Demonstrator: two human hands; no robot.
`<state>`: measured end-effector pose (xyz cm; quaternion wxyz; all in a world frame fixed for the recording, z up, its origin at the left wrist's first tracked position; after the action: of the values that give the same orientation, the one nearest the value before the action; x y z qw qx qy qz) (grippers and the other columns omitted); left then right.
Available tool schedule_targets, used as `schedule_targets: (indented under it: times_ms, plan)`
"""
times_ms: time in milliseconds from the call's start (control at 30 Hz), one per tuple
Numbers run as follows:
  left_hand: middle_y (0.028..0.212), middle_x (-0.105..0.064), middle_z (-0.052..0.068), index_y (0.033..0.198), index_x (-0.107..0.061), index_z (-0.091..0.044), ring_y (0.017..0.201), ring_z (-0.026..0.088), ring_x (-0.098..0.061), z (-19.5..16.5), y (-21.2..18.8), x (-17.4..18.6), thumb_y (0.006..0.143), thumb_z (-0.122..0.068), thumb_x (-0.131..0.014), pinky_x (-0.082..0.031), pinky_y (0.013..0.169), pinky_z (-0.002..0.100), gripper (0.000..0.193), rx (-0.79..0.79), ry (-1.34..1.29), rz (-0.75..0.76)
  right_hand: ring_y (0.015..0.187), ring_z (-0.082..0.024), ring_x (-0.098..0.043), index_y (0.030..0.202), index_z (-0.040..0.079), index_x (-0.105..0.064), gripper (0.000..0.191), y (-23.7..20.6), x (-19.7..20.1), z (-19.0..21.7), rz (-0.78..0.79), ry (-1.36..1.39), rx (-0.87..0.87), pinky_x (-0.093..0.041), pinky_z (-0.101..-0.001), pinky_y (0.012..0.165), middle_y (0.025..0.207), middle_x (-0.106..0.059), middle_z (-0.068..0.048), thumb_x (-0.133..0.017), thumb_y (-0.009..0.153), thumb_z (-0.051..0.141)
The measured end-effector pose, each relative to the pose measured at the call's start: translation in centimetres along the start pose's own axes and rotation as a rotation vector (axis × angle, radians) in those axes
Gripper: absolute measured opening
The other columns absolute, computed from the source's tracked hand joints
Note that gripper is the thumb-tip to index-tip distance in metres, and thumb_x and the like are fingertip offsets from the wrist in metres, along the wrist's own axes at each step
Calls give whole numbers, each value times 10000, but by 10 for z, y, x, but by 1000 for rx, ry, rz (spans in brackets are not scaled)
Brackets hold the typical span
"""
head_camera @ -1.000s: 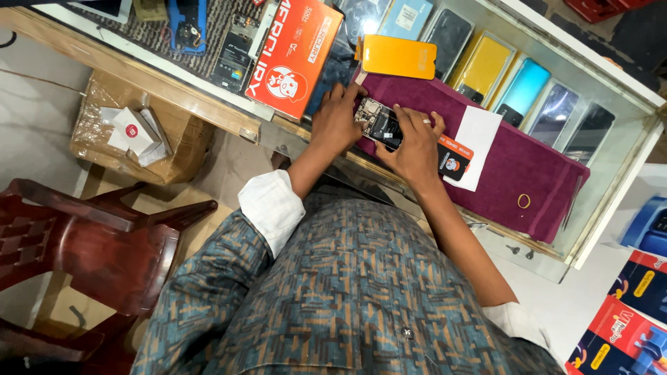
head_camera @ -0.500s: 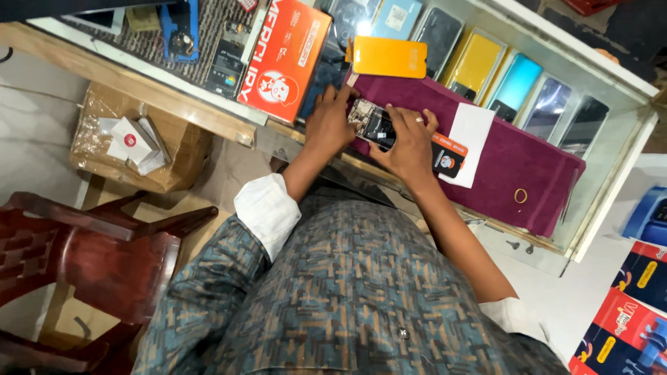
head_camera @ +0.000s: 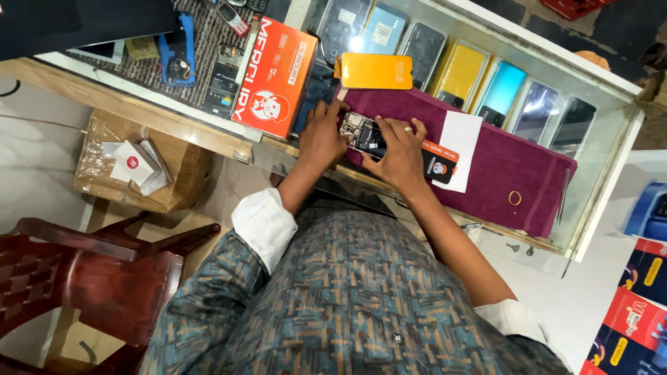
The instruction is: The person holds a smartphone with its back cover removed and a new screen assembly attached, aligning the display panel with the phone frame. They press the screen into place, work on the exposed internal components on the counter, and handle small parts and a flex cable while assembling the phone.
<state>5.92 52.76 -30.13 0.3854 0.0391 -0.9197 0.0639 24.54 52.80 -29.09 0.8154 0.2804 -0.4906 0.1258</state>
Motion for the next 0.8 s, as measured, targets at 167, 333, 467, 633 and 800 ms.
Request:
schedule_targets:
  times_ms: [167,333,467,633,800]
  plan:
    - [1117,-575,68,1224,-586,-214,1113,334,-576,-1,-1,1,687,-123,-888,-534,866,487,623,-1,0,5,1144,-285,-635,1304,4,-648,717,0,1,1,-2,16,-9,-283,-534,1155,1217,-655,-125,-882,706,321]
    - [1115,-577,68,1226,-586,-211,1117,333,-575,0,-1,1,694,-132,-891,-531,866,481,618,-8,2,2,1141,-281,-637,1304,4,-649,706,0,1,0,13,25,-7,-277,-535,1160,1215,-654,-122,-877,717,322]
    - [1117,-577,69,1227,-588,-211,1120,334,-573,1,-1,0,695,-140,-897,-527,863,478,619,-3,7,0,1135,-286,-635,1294,2,-655,704,0,1,0,10,28,0,-275,-534,1154,1206,-653,-121,-878,710,326]
    - [1117,-581,63,1231,-587,-216,1127,328,-574,0,0,0,684,-132,-897,-527,864,475,634,8,3,4,1138,-287,-632,1292,4,-658,704,0,0,0,7,21,0,-277,-534,1155,1207,-654,-120,-876,705,326]
    - [1119,-579,63,1230,-587,-218,1129,329,-573,-1,-1,2,690,-133,-896,-528,867,477,628,15,13,7,1139,-287,-631,1293,4,-657,708,0,1,0,4,19,10,-277,-536,1153,1206,-654,-121,-877,702,325]
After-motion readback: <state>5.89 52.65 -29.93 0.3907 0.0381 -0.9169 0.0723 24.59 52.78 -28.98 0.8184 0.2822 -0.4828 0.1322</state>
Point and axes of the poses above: each hand's wrist, its own y-axis towards the middle knuckle, its own x-axis out of the back of the hand, z = x × y, the point moved 3 cm from there along y, towards the middle knuckle
